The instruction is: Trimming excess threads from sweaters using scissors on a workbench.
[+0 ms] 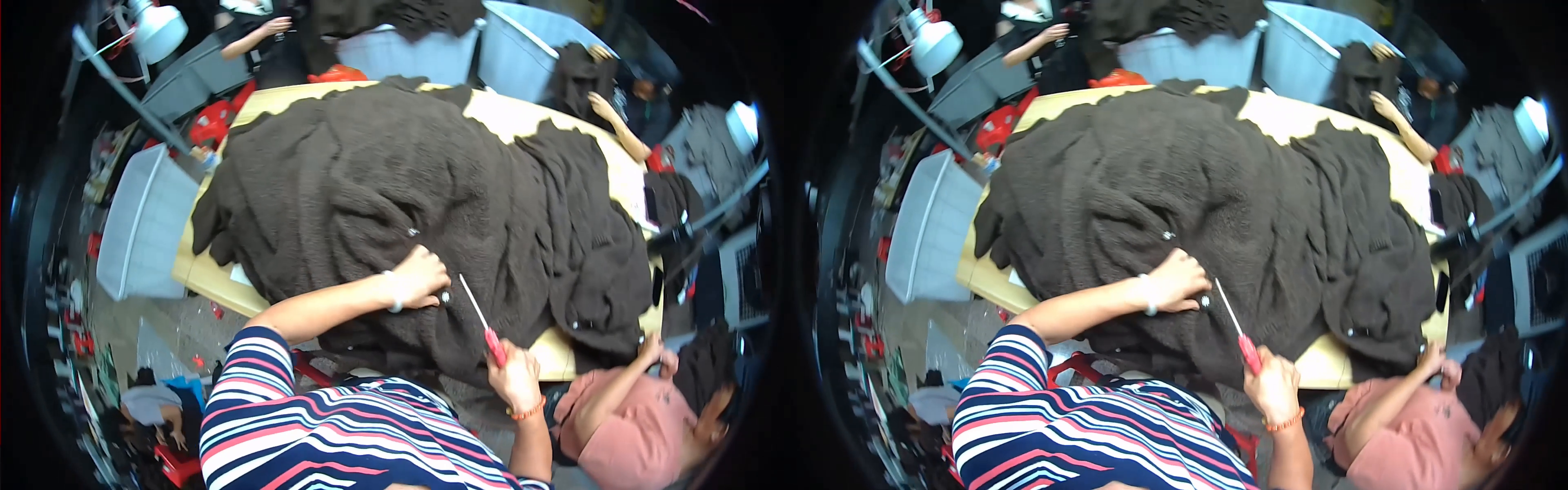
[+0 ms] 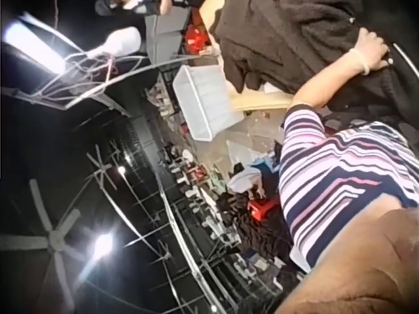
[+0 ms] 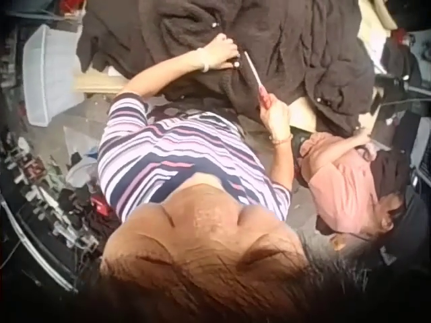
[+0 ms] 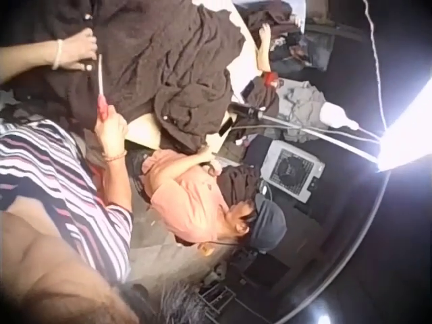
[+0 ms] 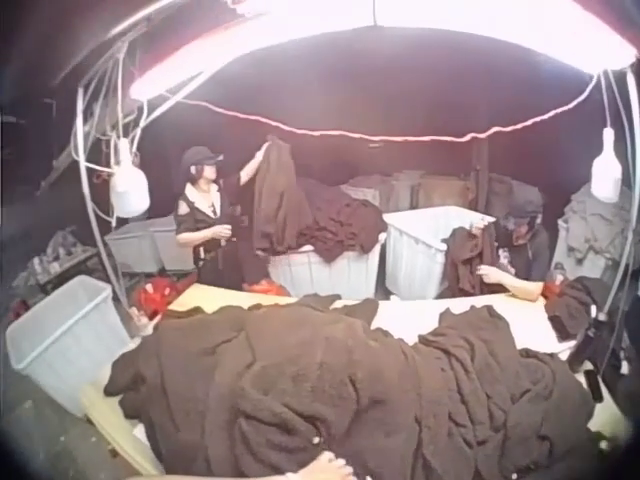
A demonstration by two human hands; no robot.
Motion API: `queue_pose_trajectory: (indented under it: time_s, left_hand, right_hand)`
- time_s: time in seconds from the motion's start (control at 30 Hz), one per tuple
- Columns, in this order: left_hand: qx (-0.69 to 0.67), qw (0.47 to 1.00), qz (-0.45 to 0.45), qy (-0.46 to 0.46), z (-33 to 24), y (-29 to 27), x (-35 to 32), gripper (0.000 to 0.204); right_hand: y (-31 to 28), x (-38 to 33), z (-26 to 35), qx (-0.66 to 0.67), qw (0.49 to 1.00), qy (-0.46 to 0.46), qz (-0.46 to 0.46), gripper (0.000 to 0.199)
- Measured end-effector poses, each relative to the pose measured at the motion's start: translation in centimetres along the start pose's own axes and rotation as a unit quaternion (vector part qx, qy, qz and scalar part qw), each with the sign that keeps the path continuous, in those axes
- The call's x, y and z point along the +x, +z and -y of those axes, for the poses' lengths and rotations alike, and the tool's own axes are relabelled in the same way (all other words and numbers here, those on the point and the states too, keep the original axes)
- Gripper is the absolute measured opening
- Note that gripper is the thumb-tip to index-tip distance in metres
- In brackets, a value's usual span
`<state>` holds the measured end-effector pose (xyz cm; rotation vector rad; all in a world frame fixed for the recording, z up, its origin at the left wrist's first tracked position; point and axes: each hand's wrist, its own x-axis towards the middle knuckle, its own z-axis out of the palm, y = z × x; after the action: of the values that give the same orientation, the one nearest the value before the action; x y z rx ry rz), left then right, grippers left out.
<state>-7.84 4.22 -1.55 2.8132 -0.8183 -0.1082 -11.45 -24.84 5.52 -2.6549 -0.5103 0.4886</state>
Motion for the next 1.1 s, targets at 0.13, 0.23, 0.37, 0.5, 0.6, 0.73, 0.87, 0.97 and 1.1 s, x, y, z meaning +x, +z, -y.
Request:
queue_pose_trajectory:
  time_s: [0.13,0.23,0.37,0.5,0.6,0.73,0.87,0.97,1.1]
  left_hand:
    - [-0.062,0.995,-0.077,0.030,0.0,2.6,0.7,0.019]
    - [-0.176,0.969,-0.169,0.028,1.5,1.1,0.0,0.022]
    - [-0.163,0.974,-0.103,0.117,-2.0,-2.7,2.1,0.029]
    - [-0.034,0.972,0.011,0.231,-5.3,-0.1,7.3,0.021]
    - [0.103,0.961,0.149,0.211,-5.7,3.9,8.4,0.022]
    - [0.051,0.960,0.031,0.275,-6.5,4.2,7.3,0.012]
    - [-0.007,0.980,0.152,0.128,-7.5,2.8,7.8,0.048]
    - [0.087,0.979,0.166,0.083,-6.7,2.5,5.9,0.048]
    - [0.183,0.963,0.173,0.093,-7.1,3.2,4.5,0.017]
  right_hand:
    - [0.1,-2.4,-0.4,-0.001,0.997,-0.039,0.060,0.019]
    - [-0.9,-2.1,-1.3,0.035,0.998,-0.016,0.045,0.021]
    - [-1.6,-2.3,-5.3,0.071,0.993,0.040,-0.089,0.017]
    - [-0.7,-4.3,-7.8,0.073,0.989,0.092,-0.089,0.019]
    - [-0.1,-5.3,-9.1,0.068,0.991,0.080,-0.081,0.021]
    - [-0.4,-6.8,-10.8,0.071,0.992,0.081,-0.072,0.023]
    - [1.1,-7.7,-13.5,0.085,0.989,0.109,-0.043,0.019]
    - [0.4,-4.9,-13.0,0.138,0.988,0.059,-0.044,0.022]
    - [-0.7,-0.5,-11.9,0.068,0.993,-0.071,-0.068,0.019]
